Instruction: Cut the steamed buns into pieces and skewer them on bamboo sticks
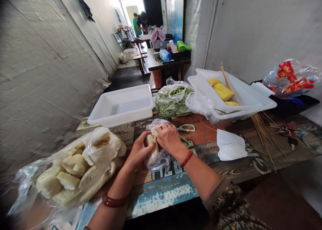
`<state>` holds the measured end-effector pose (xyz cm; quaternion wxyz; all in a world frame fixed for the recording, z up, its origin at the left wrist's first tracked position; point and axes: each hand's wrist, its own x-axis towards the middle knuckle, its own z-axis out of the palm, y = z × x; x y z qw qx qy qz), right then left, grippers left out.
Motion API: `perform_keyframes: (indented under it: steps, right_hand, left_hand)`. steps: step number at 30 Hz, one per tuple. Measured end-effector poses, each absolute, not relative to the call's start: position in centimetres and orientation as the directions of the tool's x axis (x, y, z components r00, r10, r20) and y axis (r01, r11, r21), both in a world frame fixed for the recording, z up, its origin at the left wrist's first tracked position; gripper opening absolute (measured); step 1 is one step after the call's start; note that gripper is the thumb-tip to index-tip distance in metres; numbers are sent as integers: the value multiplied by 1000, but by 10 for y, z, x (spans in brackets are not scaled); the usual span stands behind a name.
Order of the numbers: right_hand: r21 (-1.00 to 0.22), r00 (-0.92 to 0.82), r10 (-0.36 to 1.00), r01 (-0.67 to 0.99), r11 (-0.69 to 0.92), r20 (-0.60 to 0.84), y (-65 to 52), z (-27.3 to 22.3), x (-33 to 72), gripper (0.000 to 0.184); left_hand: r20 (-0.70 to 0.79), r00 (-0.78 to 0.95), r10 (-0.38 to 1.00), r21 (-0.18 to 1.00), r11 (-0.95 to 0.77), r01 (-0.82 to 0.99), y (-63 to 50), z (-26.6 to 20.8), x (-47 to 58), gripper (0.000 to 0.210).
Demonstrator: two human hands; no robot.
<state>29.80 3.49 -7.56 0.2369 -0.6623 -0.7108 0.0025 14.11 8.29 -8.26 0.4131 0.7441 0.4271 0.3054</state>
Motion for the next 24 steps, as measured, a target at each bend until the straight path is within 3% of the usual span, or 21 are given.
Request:
perform_keyframes:
  steps: [8,15,24]
  right_hand:
    - [-286,-49,930,944,162,364,35,-80,297,42]
    - [-243,-14,936,964,106,352,35,-81,293,27]
    - [-245,15,935,967,77,355,37,-84,294,25]
  left_hand:
    - [109,466,878,880,-303,366,83,-86,137,35]
    - [94,475,875,901,-278,333,80,-81,140,33]
    - [103,466,879,909,-273,314,81,-82,141,36]
